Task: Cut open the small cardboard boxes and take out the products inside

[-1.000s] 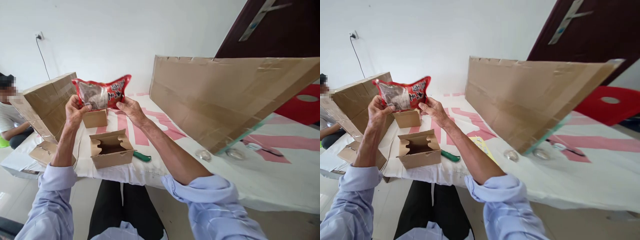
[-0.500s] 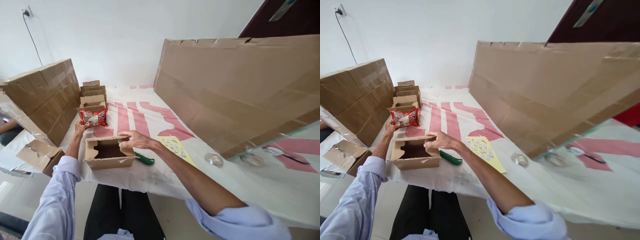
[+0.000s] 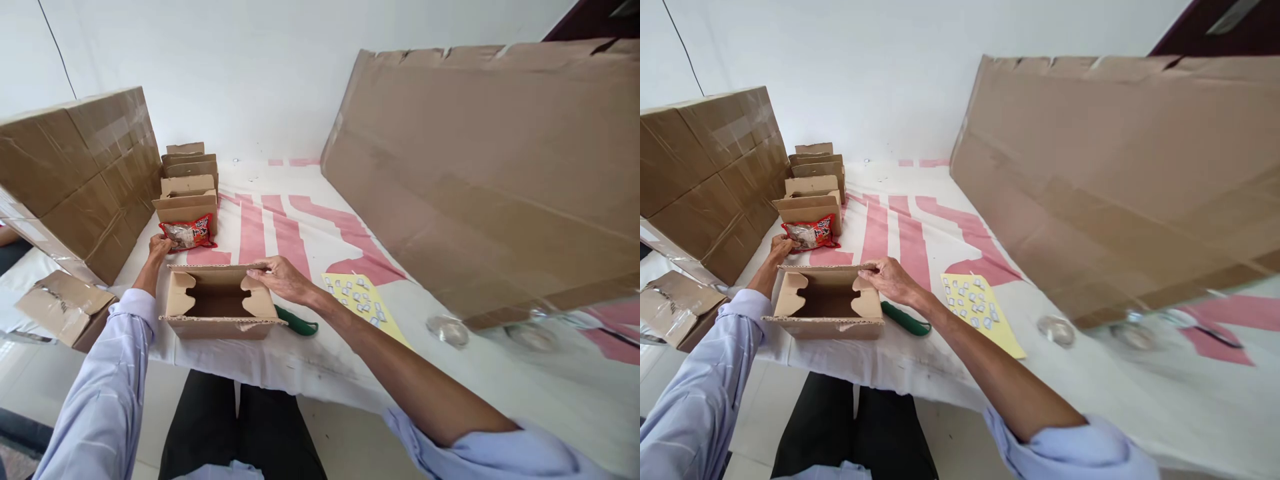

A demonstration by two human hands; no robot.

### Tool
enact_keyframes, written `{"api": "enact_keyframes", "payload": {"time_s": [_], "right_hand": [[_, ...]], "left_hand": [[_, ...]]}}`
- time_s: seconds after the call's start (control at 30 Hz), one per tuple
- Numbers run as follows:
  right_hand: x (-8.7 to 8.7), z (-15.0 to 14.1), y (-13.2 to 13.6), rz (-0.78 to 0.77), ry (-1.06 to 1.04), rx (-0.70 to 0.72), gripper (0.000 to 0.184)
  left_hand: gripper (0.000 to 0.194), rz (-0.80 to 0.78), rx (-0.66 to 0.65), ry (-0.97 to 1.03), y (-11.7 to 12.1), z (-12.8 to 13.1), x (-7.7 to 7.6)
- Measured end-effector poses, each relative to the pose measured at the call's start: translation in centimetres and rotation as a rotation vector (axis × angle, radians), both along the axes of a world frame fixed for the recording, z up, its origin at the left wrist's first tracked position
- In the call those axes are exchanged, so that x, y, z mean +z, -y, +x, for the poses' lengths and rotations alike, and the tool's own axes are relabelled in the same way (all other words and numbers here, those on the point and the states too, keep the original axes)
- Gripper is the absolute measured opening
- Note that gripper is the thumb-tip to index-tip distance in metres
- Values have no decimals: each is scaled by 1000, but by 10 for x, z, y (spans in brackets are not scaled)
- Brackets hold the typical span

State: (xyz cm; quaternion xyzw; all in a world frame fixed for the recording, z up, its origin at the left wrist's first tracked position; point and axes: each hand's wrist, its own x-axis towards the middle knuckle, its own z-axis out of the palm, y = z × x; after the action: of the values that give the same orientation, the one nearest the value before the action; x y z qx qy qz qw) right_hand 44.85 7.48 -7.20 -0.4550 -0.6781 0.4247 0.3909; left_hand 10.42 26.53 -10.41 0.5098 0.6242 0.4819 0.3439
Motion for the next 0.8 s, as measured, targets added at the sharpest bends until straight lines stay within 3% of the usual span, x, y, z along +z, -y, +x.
{"api": "enact_keyframes", "payload": {"time_s": [0.13, 0.23, 0.33, 0.4, 0.43, 0.5, 0.57, 0.67, 0.8], "right_hand": [[-2, -3, -4, -1, -21, -14, 46], [-7, -6, -15, 28, -16, -47, 45], [-11, -12, -37, 74, -5, -81, 36], [-11, -21, -55, 106, 26, -118, 28], [-9, -28, -64, 116, 48, -143, 25], [-4, -44, -78, 121, 94, -197, 25], [2, -60, -83, 141, 122, -227, 25], [9, -74, -69, 296, 106, -180, 19], [8, -70, -34, 508, 65, -105, 27]], "left_hand": [[46, -55, 104, -73, 7, 8, 15], [51, -10, 139, -60, 32, 5, 39], [45, 170, 137, -28, 94, -8, 65], [33, 504, 166, -18, 149, -13, 77], [27, 590, 168, -38, 176, -12, 78], [17, 587, 129, -89, 221, -4, 74], [14, 444, 17, -162, 246, 9, 62], [12, 235, -115, -244, 255, 23, 37], [15, 152, -132, -262, 256, 25, 13]]}}
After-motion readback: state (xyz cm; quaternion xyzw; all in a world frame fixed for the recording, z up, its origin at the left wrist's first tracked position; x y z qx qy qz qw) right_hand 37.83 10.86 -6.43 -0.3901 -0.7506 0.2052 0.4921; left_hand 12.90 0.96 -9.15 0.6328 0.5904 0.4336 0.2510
